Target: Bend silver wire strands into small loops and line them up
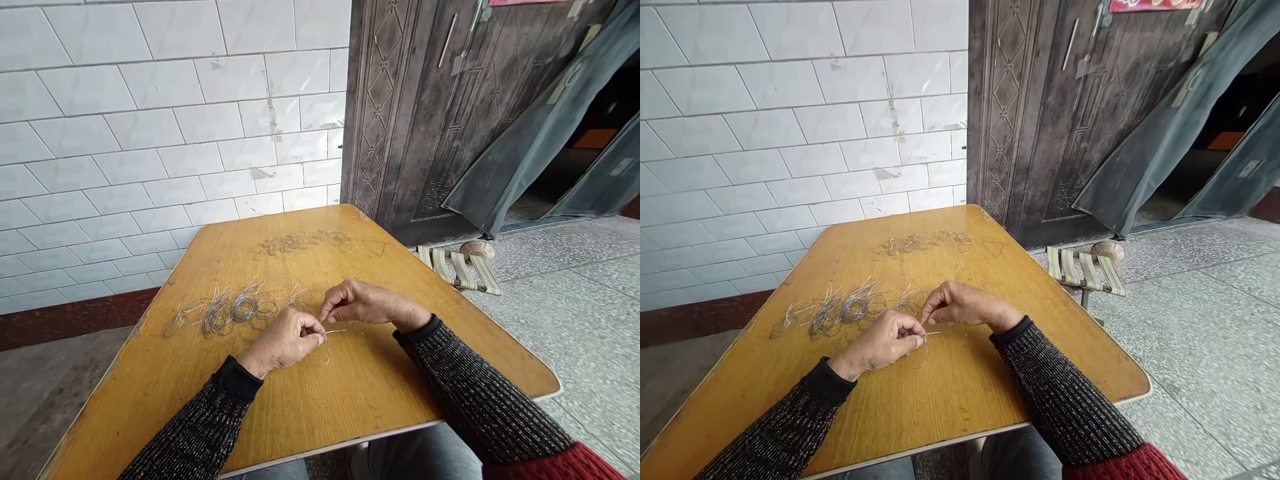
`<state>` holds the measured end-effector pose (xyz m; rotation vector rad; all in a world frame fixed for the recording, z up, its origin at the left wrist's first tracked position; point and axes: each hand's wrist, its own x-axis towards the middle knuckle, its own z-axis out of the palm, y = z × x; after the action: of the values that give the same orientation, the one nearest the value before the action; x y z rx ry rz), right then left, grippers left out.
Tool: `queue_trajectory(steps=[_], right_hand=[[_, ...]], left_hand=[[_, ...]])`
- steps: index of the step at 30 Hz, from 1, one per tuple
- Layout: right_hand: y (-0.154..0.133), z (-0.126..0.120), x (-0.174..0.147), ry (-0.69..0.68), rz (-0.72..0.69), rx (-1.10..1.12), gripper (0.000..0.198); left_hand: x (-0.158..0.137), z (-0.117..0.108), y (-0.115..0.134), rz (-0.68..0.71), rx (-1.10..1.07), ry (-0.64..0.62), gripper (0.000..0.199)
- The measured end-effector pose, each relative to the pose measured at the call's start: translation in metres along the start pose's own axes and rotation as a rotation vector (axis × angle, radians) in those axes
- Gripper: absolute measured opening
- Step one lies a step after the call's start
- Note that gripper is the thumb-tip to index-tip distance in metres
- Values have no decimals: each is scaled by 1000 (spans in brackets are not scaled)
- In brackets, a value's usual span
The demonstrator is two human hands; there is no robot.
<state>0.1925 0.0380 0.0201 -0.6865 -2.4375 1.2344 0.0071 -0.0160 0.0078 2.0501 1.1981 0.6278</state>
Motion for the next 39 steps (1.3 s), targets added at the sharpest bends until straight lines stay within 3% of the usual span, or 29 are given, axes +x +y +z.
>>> queue_trajectory(steps=[5, 15, 22, 27, 30, 33, 35, 39], right_hand=[[-7, 0, -2, 48, -89, -202, 21], [-20, 14, -1, 141, -93, -597, 25], [-22, 18, -3, 295, -166, -720, 22], [-21, 17, -3, 367, -206, -763, 26], [-19, 20, 0, 382, -220, -764, 26], [-16, 24, 4, 434, -217, -703, 21], [-14, 26, 7, 542, -210, -599, 18], [-12, 22, 10, 865, -109, -234, 38]], left_hand=[[0, -1, 2, -34, -12, 13, 15], [0, 0, -3, -40, -30, 8, 13], [1, -5, -4, -189, -289, -32, 9], [-3, -19, 0, -188, -452, -70, 14], [-3, -22, 0, -189, -473, -85, 14], [0, -18, -4, -207, -459, 8, 17], [2, -16, -6, -204, -460, 86, 16], [5, -15, -9, -203, -506, 270, 18]])
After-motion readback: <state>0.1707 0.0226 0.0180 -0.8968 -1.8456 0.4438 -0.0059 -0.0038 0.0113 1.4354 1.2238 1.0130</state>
